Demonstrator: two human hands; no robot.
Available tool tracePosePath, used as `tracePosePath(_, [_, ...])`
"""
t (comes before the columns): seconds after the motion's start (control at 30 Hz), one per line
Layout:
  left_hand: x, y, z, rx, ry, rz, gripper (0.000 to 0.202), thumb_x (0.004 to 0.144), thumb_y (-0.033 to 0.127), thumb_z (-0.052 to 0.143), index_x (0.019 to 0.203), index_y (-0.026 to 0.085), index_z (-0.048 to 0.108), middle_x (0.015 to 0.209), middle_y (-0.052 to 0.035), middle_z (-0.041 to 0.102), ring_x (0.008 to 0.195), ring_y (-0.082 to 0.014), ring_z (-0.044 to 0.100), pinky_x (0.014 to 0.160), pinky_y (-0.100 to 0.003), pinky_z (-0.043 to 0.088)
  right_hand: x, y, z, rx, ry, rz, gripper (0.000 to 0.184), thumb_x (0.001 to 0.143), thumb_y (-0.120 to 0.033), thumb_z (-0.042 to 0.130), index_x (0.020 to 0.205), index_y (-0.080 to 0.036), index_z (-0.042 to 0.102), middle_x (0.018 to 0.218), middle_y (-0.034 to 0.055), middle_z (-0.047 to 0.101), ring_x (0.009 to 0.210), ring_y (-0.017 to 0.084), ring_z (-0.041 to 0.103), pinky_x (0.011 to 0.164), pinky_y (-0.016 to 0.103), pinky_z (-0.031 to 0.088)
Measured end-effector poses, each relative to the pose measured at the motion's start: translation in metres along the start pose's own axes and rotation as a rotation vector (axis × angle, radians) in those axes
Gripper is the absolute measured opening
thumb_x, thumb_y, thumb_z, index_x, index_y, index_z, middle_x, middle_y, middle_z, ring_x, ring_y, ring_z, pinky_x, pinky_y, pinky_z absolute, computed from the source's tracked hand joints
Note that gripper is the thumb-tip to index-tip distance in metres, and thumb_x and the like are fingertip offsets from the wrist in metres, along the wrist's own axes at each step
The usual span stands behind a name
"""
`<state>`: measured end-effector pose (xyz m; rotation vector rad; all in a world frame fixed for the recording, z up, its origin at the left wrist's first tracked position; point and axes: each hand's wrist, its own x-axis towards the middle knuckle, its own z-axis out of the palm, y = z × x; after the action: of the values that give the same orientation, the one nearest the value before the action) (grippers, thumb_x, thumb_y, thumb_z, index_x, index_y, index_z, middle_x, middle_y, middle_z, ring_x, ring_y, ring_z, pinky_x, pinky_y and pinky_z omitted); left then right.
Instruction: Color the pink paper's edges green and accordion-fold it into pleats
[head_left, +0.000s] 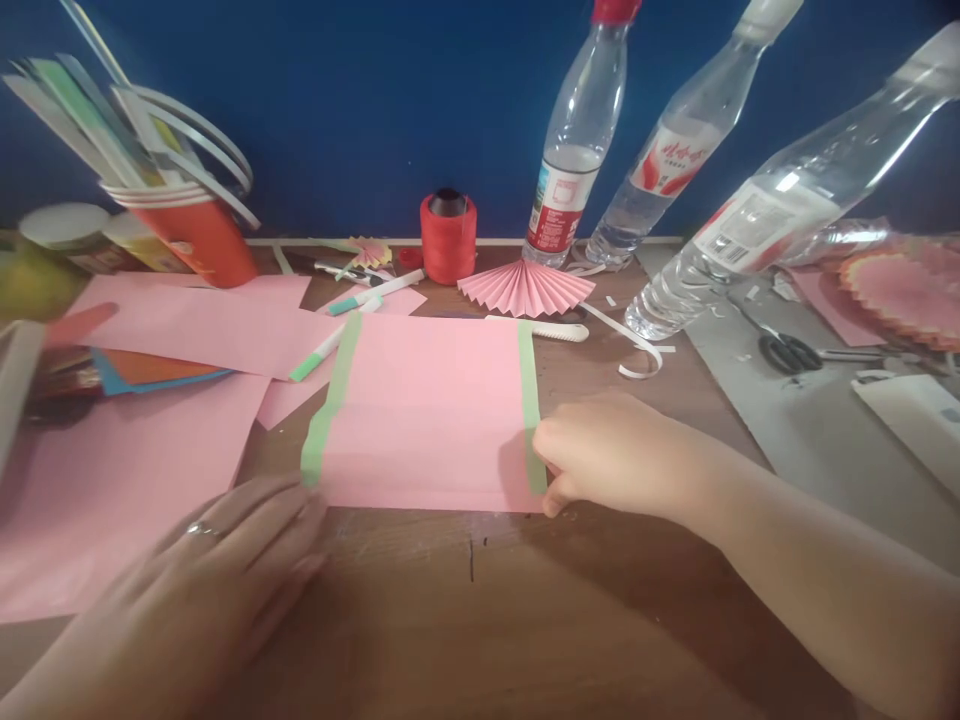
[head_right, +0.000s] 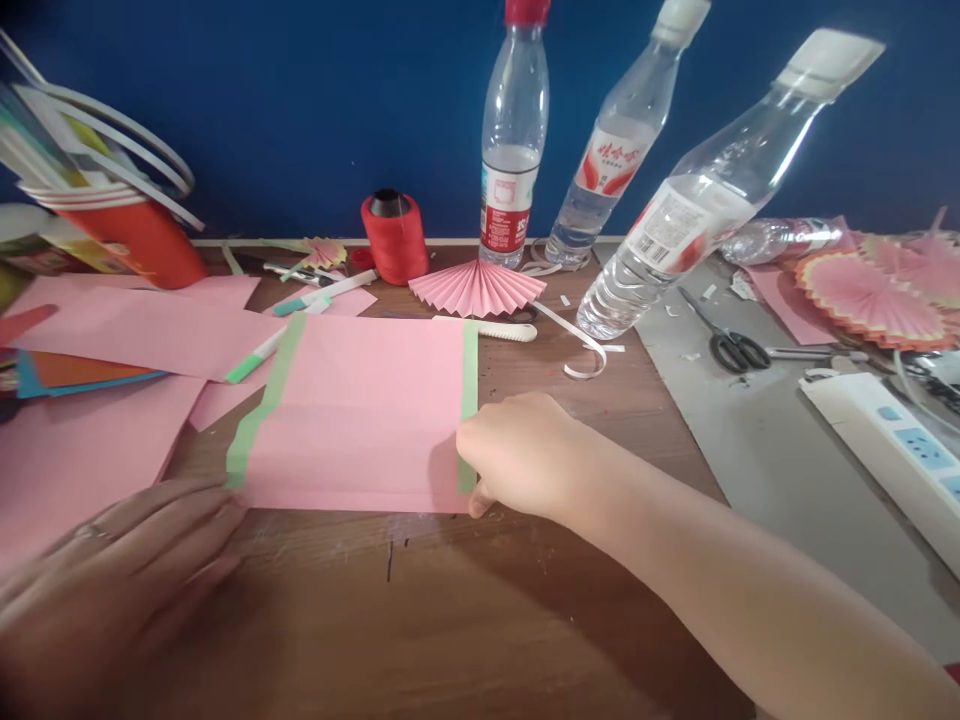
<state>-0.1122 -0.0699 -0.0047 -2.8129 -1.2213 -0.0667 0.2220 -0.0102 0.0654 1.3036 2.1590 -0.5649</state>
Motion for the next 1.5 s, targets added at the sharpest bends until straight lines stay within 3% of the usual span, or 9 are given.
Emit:
tracePosePath(0.1, [0.019, 0.022, -0.009, 0.156, 0.017, 0.165, 0.040, 0.086, 0.015, 0.034, 0.120, 0.022, 0.054, 0.125, -0.0055, 0.057, 0.112, -0.0308, 0.053, 0.085, -0.046, 0.049, -0.003, -0.001, 0.005, -0.001, 0.038, 0.013, 0.026, 0.067, -0.041, 0.073, 0.060, -0.017, 0.066, 0.054, 0.0013, 0.059, 0.054, 0.020, 0.059, 0.045, 0.025, 0.029])
tracePosePath(0.23, [0.038, 0.050, -0.019, 0.110, -0.016, 0.154, 0.043, 0.088, 0.026, 0.042, 0.129, 0.019, 0.048, 0.127, -0.0054, 0.057, 0.111, -0.0268, 0.053, 0.082, -0.037, 0.050, -0.017, -0.011, 0.018, -0.008, 0.229, -0.043, 0.008, 0.070, -0.018, 0.068, 0.078, -0.019, 0.066, 0.069, 0.0015, 0.065, 0.063, 0.020, 0.062, 0.049, 0.025, 0.033])
tracePosePath(0.33, [0.039, 0.059, -0.026, 0.091, -0.076, 0.102, 0.045, 0.088, 0.025, 0.045, 0.132, 0.018, 0.046, 0.129, -0.0066, 0.055, 0.113, -0.0276, 0.050, 0.084, -0.037, 0.049, -0.019, -0.025, 0.032, -0.062, 0.456, -0.303, 0.029, 0.075, -0.003, 0.057, 0.097, -0.020, 0.064, 0.084, 0.0027, 0.067, 0.079, 0.019, 0.062, 0.062, 0.029, 0.041])
tracePosePath(0.47, [0.035, 0.060, -0.030, 0.012, -0.100, 0.038, 0.045, 0.086, 0.027, 0.049, 0.131, 0.020, 0.047, 0.127, -0.0074, 0.056, 0.115, -0.0261, 0.050, 0.088, -0.037, 0.047, -0.001, -0.041, 0.051, -0.079, 0.631, -0.647, 0.059, 0.085, -0.039, 0.059, 0.135, -0.013, 0.043, 0.132, 0.0124, 0.052, 0.118, 0.026, 0.046, 0.096, 0.039, 0.037])
tracePosePath(0.6, [0.030, 0.055, -0.029, -0.062, -0.076, -0.009, 0.048, 0.085, 0.025, 0.050, 0.132, 0.023, 0.044, 0.126, -0.0052, 0.056, 0.115, -0.0231, 0.050, 0.091, -0.036, 0.046, 0.016, -0.039, 0.065, -0.040, 0.651, -0.688, 0.069, 0.087, -0.053, 0.048, 0.142, -0.015, 0.032, 0.144, 0.0099, 0.040, 0.130, 0.026, 0.033, 0.108, 0.045, 0.024])
tracePosePath(0.93, [0.006, 0.024, -0.030, -0.068, -0.045, -0.183, 0.031, 0.089, 0.022, 0.041, 0.113, 0.023, 0.059, 0.111, -0.0051, 0.064, 0.100, -0.0211, 0.059, 0.084, -0.035, 0.048, -0.030, 0.006, 0.081, 0.100, 0.583, -0.514, 0.048, 0.092, -0.047, 0.042, 0.136, -0.026, 0.045, 0.141, 0.0028, 0.046, 0.134, 0.027, 0.028, 0.108, 0.050, 0.023])
tracePosePath(1.2, [0.001, 0.011, -0.025, -0.111, -0.013, -0.185, 0.034, 0.090, 0.023, 0.037, 0.114, 0.022, 0.061, 0.110, -0.0064, 0.063, 0.100, -0.0215, 0.058, 0.086, -0.036, 0.047, -0.041, 0.015, 0.090, 0.166, 0.615, -0.458, 0.041, 0.093, -0.036, 0.045, 0.131, -0.024, 0.052, 0.137, 0.0043, 0.050, 0.129, 0.026, 0.037, 0.105, 0.046, 0.031])
tracePosePath(1.37, [0.018, 0.003, -0.030, -0.171, -0.053, -0.155, 0.023, 0.090, 0.026, 0.043, 0.091, 0.024, 0.066, 0.095, -0.0016, 0.060, 0.090, -0.0171, 0.057, 0.081, -0.030, 0.046, -0.033, 0.008, 0.086, 0.218, 0.724, -0.449, 0.026, 0.093, -0.025, 0.045, 0.102, -0.020, 0.069, 0.117, 0.0064, 0.064, 0.115, 0.022, 0.050, 0.098, 0.039, 0.038])
tracePosePath(1.5, [0.038, 0.002, -0.033, -0.181, -0.063, -0.101, 0.018, 0.089, 0.027, 0.047, 0.079, 0.020, 0.059, 0.097, -0.0026, 0.056, 0.088, -0.0174, 0.055, 0.078, -0.030, 0.044, -0.021, -0.007, 0.074, 0.251, 0.728, -0.443, 0.025, 0.090, -0.032, 0.050, 0.080, -0.017, 0.067, 0.097, 0.0078, 0.066, 0.095, 0.021, 0.056, 0.084, 0.035, 0.044])
